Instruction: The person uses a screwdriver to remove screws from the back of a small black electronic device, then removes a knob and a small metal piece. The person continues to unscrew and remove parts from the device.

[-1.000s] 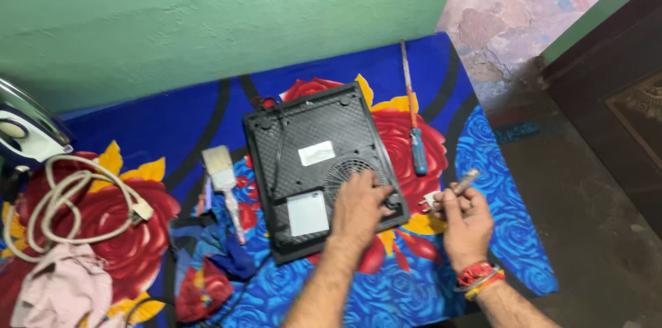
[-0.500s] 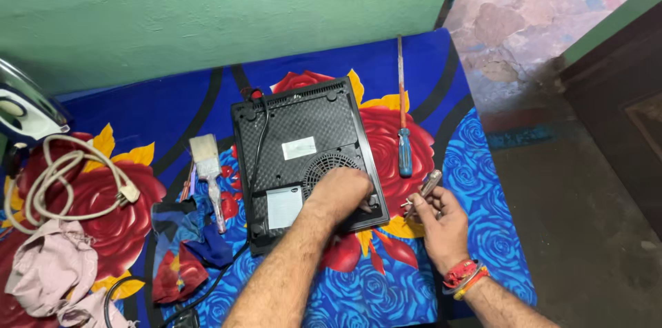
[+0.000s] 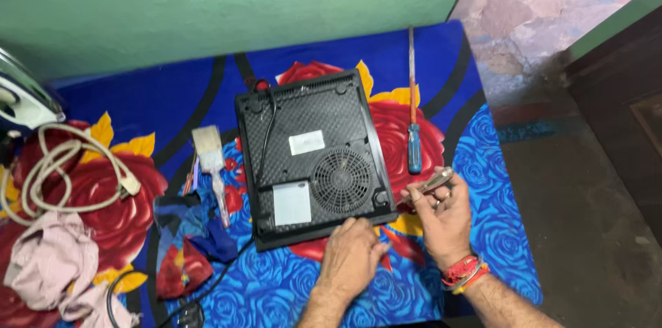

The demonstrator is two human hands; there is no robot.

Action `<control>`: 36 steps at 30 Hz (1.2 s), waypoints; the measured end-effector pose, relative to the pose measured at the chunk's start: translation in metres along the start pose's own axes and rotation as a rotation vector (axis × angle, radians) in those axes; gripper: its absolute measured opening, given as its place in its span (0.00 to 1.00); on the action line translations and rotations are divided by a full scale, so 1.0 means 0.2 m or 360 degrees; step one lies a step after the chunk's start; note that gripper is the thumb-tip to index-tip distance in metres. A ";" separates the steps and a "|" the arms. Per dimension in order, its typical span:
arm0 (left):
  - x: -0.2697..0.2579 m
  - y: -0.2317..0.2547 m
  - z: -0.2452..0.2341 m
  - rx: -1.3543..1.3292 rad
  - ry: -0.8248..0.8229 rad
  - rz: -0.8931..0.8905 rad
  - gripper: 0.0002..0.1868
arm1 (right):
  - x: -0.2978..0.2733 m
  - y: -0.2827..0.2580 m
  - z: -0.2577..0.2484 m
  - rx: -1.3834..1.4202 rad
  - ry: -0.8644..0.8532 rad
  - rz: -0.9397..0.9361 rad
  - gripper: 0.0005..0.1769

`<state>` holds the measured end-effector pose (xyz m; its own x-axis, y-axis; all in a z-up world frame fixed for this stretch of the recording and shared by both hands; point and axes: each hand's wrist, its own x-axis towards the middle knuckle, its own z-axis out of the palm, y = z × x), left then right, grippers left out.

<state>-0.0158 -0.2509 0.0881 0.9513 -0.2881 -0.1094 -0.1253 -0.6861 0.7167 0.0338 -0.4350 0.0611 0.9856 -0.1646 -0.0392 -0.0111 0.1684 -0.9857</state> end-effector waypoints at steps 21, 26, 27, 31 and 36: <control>0.02 0.02 0.02 -0.0089 0.0841 0.0042 0.17 | -0.03 -0.04 0.07 -0.0211 -0.0154 -0.0271 0.14; 0.06 0.01 0.04 0.0127 0.0842 0.0167 0.22 | -0.06 -0.05 0.08 -0.0580 -0.0149 -0.0384 0.16; 0.06 0.00 0.04 0.0166 0.0826 0.0181 0.22 | -0.06 -0.05 0.09 -0.0630 -0.0171 -0.0454 0.16; 0.05 -0.01 0.09 0.0215 0.0719 0.0075 0.24 | -0.05 -0.09 0.09 -0.0939 -0.0179 -0.0578 0.18; 0.04 -0.04 0.14 0.0246 0.0698 0.0031 0.24 | -0.03 -0.11 0.10 -0.1165 -0.0259 -0.0731 0.18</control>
<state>-0.0140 -0.2664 0.0629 0.9733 -0.0150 0.2290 -0.1535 -0.7845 0.6009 0.0316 -0.4187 0.0862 0.9304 0.0870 0.3560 0.3420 -0.5551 -0.7582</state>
